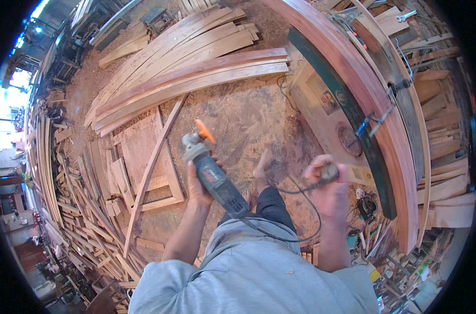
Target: The person marks a wooden plank with a try square and pen, then sands the plank with an angle grinder. The person measures the plank with a tape measure and marks it again. The person walks through the workshop.
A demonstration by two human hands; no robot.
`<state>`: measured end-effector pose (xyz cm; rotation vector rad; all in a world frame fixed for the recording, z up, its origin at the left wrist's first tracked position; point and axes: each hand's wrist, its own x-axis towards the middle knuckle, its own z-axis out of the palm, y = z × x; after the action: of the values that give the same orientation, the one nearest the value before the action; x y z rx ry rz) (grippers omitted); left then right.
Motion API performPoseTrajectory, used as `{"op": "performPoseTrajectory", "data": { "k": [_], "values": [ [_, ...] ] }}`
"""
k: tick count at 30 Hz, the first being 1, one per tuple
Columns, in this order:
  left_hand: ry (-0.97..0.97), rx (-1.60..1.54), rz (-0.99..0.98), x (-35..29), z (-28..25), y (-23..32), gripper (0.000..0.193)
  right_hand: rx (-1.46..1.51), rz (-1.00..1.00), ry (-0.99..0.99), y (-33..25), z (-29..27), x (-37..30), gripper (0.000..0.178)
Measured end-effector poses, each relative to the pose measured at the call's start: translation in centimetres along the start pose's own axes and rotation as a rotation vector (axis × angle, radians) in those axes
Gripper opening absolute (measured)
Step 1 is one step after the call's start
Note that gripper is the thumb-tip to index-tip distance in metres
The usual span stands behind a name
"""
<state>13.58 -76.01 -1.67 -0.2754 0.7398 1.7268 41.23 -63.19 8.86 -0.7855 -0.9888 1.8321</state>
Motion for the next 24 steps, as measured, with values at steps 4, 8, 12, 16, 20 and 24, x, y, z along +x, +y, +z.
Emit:
{"op": "performPoseTrajectory", "data": {
  "k": [4,8,12,16,20,24],
  "values": [
    [0.104,0.057,0.120,6.0,-1.3,4.6,0.078,-0.514,0.277,-0.076,13.3,0.4,9.2,0.032],
    [0.297,-0.030,0.114,12.7,-2.3,5.8,0.076,-0.764,0.419,0.002,21.4,-0.8,20.3,0.039],
    [0.391,-0.101,0.063,18.9,-3.0,4.7,0.073,-0.938,0.835,-0.027,26.1,-8.2,28.4,0.036],
    [0.440,-0.017,-0.121,28.3,-2.9,4.7,0.071,-0.965,1.182,0.253,33.7,-18.5,35.5,0.032],
    [0.316,0.130,-0.275,39.8,-6.9,1.4,0.073,-1.474,1.003,0.157,43.9,-31.6,39.5,0.039],
    [0.263,0.215,-0.403,48.6,-10.5,-3.5,0.084,-1.586,0.598,0.165,53.6,-42.8,43.4,0.053]
  ]
}}
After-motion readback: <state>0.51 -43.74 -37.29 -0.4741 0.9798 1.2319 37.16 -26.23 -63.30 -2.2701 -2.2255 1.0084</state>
